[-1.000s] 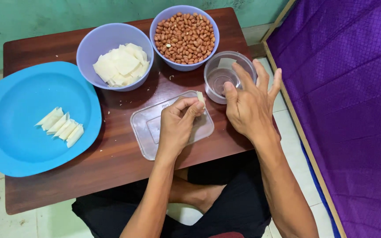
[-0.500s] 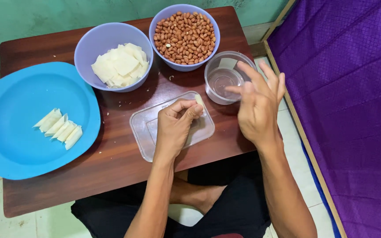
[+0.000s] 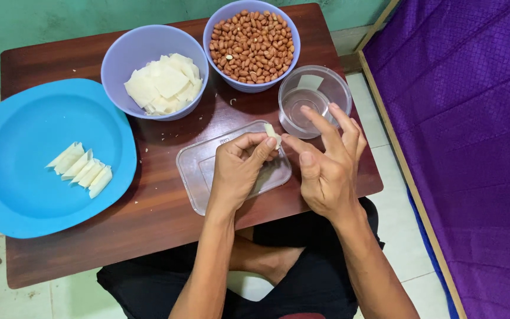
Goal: Wrapping peanuts in small dough sheets to make snacks and placing them on a plate
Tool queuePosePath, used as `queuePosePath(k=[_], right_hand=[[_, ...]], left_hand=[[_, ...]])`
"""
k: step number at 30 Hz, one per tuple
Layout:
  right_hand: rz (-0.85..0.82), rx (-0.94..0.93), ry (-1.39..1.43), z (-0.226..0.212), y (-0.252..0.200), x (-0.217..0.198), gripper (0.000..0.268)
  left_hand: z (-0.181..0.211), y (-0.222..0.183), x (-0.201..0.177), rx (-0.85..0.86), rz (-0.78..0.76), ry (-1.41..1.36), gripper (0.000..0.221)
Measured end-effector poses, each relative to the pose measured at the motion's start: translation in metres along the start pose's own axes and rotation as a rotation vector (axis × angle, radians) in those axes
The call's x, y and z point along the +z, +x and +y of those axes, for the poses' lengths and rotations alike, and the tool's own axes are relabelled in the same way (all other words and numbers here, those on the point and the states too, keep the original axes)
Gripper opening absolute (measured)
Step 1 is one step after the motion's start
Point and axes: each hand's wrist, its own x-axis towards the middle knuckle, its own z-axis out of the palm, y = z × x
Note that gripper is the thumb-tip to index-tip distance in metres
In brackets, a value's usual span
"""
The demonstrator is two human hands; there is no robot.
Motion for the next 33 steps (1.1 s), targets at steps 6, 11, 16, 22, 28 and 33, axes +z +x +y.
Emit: queuePosePath(k=[6, 11, 16, 22, 28, 33], right_hand=[[0.02, -0.053, -0.062, 0.0, -0.003, 0.006, 0.045], [0.022, -0.044, -0.053, -0.002, -0.005, 0.008, 0.046], [0.016, -0.036, -0.051, -0.003, -0.007, 0.009, 0.046], [0.034, -0.031, -0.052, -0.006, -0.011, 0.011, 0.045], [0.066, 0.005, 0.049, -0.006, -0.012, 0.011, 0.047], [0.114, -0.012, 0.037, -0.005, -0.009, 0.014, 0.041]], left_hand=[[0.002, 0.0, -0.001, 0.008, -0.004, 0.007, 0.024], [0.0, 0.001, -0.001, 0.005, -0.001, -0.006, 0.027], [0.004, 0.0, -0.001, 0.015, -0.002, -0.009, 0.027], [0.006, -0.002, -0.001, 0.019, -0.003, -0.012, 0.027], [0.0, -0.001, -0.001, 0.044, -0.005, -0.016, 0.024], [0.006, -0.004, -0.002, 0.057, -0.018, -0.028, 0.023]])
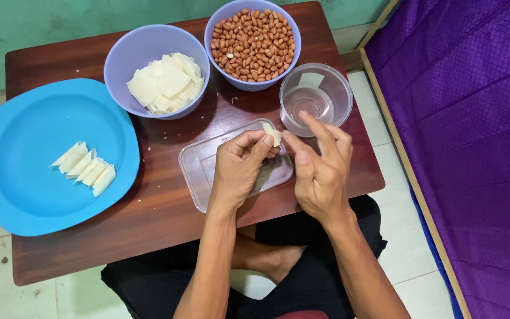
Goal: Wrapping peanuts in small dough sheets to make snacks and placing them on a plate
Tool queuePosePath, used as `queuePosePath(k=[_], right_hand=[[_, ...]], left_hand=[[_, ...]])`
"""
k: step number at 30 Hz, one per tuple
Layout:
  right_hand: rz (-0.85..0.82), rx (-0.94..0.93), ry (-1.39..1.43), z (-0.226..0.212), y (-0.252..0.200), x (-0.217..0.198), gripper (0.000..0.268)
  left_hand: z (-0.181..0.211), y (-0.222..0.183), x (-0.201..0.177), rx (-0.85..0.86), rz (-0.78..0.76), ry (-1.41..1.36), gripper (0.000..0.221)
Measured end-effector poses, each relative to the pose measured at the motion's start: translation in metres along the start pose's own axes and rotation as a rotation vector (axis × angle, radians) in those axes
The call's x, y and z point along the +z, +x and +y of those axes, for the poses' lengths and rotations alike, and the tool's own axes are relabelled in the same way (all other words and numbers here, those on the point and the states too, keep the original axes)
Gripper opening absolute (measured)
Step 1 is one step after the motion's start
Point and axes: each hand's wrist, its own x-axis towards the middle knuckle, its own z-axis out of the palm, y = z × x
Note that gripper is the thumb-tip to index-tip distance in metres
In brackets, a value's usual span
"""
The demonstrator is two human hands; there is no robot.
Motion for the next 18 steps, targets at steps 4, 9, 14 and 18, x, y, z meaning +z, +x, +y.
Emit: queuePosePath(k=[4, 9, 14, 18], right_hand=[[0.067, -0.008, -0.028, -0.002, 0.007, -0.003, 0.027], [0.064, 0.076, 0.086, -0.008, 0.016, -0.006, 0.008], [0.031, 0.136, 0.138, -0.013, 0.017, -0.011, 0.004], [0.012, 0.184, 0.176, -0.018, 0.017, -0.012, 0.007]], left_hand=[[0.001, -0.003, 0.002, 0.017, -0.018, -0.008, 0.021], [-0.001, -0.005, 0.003, 0.115, -0.092, -0.032, 0.012], [0.002, -0.005, 0.004, 0.164, -0.101, -0.029, 0.013], [-0.001, -0.006, 0.006, 0.2, -0.095, -0.013, 0.014]])
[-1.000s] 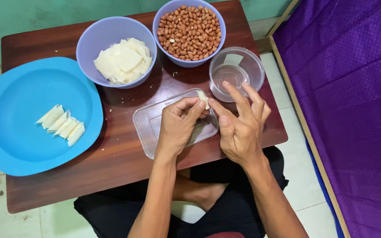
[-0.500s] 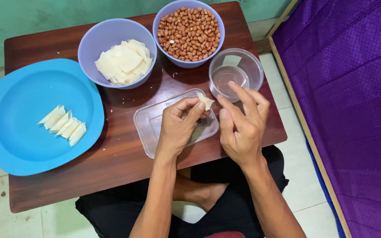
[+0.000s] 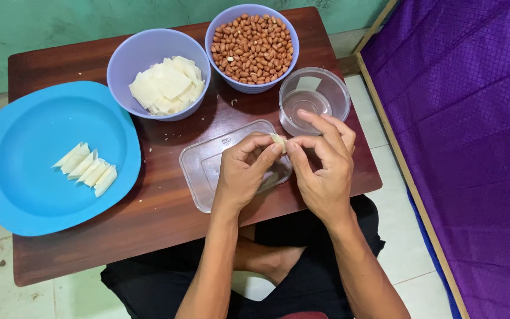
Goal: Wrapping peanuts in small dough sheets to make snacks and placing them on a plate
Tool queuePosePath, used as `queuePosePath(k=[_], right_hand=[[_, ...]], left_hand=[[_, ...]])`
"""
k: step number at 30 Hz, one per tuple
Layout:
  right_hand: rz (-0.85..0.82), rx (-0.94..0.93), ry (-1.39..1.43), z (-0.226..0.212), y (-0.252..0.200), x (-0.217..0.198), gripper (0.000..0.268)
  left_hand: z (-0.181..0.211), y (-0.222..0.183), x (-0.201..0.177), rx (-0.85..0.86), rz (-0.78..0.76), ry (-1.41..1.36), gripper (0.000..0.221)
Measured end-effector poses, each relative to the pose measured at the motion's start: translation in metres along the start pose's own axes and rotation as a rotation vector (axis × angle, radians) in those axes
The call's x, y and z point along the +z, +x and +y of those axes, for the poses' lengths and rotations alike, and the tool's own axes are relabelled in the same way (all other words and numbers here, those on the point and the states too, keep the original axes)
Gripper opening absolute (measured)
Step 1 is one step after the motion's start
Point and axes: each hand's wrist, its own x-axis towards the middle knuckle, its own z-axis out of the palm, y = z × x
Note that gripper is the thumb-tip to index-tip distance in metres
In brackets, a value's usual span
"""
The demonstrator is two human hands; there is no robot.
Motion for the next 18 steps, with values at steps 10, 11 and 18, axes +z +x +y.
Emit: queuePosePath(k=[10, 11, 18], right_hand=[[0.087, -0.038, -0.015, -0.008, -0.006, 0.008, 0.003], [0.087, -0.037, -0.017, -0.009, -0.006, 0.008, 0.002], [0.093, -0.058, -0.011, -0.014, -0.012, 0.011, 0.008]], left_hand=[[0.0, 0.001, -0.001, 0.088, 0.045, 0.017, 0.013], [0.0, 0.001, -0.001, 0.092, 0.049, 0.024, 0.013], [0.003, 0.001, -0.002, 0.106, 0.072, 0.002, 0.013]])
